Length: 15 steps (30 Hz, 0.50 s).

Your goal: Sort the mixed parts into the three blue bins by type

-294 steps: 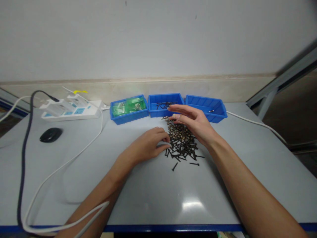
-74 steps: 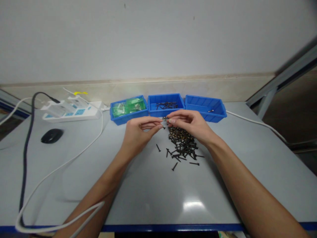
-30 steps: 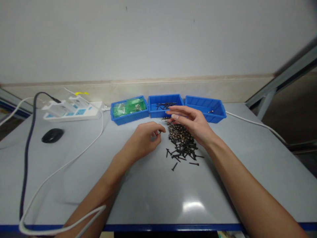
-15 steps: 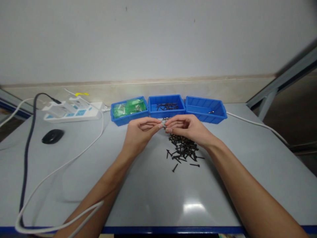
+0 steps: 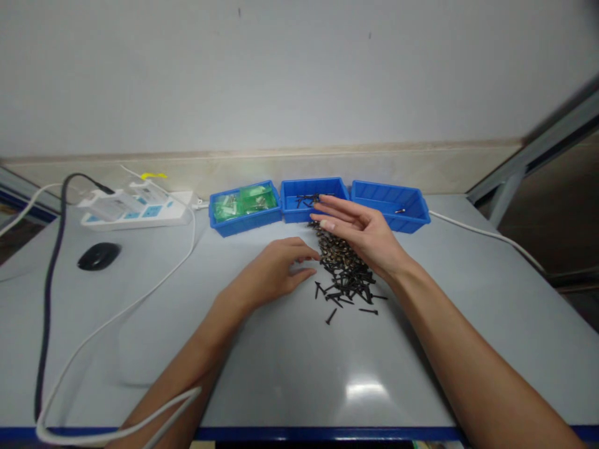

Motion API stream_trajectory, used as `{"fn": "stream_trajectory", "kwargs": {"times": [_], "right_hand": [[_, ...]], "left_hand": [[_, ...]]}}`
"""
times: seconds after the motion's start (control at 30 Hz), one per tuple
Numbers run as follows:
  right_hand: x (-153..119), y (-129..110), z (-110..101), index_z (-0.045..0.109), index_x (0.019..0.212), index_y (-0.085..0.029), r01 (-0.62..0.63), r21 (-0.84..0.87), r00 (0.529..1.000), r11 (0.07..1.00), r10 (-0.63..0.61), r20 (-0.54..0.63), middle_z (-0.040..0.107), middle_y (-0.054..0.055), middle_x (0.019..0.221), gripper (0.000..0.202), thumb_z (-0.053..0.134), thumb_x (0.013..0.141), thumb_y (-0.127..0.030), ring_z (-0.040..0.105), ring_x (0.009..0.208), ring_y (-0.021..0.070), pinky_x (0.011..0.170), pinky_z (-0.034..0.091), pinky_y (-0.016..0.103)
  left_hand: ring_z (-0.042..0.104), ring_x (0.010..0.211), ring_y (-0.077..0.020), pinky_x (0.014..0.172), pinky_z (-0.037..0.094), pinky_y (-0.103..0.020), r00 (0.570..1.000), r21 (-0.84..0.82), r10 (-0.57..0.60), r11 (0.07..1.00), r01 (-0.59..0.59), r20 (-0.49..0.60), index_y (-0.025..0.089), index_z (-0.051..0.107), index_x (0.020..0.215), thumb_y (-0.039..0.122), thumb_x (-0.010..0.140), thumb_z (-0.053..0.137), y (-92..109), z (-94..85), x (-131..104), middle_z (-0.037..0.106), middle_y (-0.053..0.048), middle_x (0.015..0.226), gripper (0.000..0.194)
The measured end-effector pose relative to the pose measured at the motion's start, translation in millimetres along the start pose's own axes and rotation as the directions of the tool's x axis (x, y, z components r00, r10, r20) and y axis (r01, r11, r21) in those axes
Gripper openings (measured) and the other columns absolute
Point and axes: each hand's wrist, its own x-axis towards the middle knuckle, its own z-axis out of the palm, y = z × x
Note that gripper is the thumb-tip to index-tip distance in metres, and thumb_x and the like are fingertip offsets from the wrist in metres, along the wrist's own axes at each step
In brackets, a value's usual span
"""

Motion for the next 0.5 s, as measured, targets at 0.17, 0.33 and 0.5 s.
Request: {"fn": "stream_trajectory", "kwargs": {"times": [0.17,0.33,0.5], "right_hand": [[-0.7,-0.2,0.9,0.065,0.133,-0.034,0.074,-0.028,0.997,0.997,-0.074,0.031,0.059,0.003,0.148,0.055,0.082,0.08,-0.036,0.063,0.128,0.0283,0.117,0.043,0.054],[-1.0,-3.2,-0.7,0.069,0.126,-0.031,0.04,-0.036,0.998,0.999,-0.038,0.04,0.067,0.005,0.138,0.045,0.079,0.083,-0.036,0.071,0.114,0.0266,0.111,0.049,0.052],[-0.6,-6.8,-0.7,0.072,0.118,-0.027,0.003,-0.033,1.0,0.999,-0.003,0.006,0.073,0.007,0.126,0.04,0.08,0.081,-0.038,0.071,0.108,0.0244,0.101,0.056,0.047]], "left_hand": [[0.067,0.095,-0.02,0.089,0.053,-0.033,0.997,0.057,0.053,0.997,-0.056,0.055,0.016,0.074,0.101,0.016,0.094,0.062,-5.6,11.1,1.6,0.072,-0.009,0.102,0.015],[0.065,0.091,-0.0194,0.087,0.051,-0.032,0.996,0.078,0.038,0.996,-0.044,0.075,0.016,0.072,0.094,0.016,0.095,0.057,-0.7,7.7,1.9,0.07,-0.008,0.097,0.015],[0.065,0.082,-0.0176,0.079,0.051,-0.029,0.98,-0.017,0.004,1.0,-0.001,0.2,0.018,0.072,0.095,0.027,0.083,0.075,5.6,-11.2,-3.0,0.071,-0.004,0.09,0.015]]}}
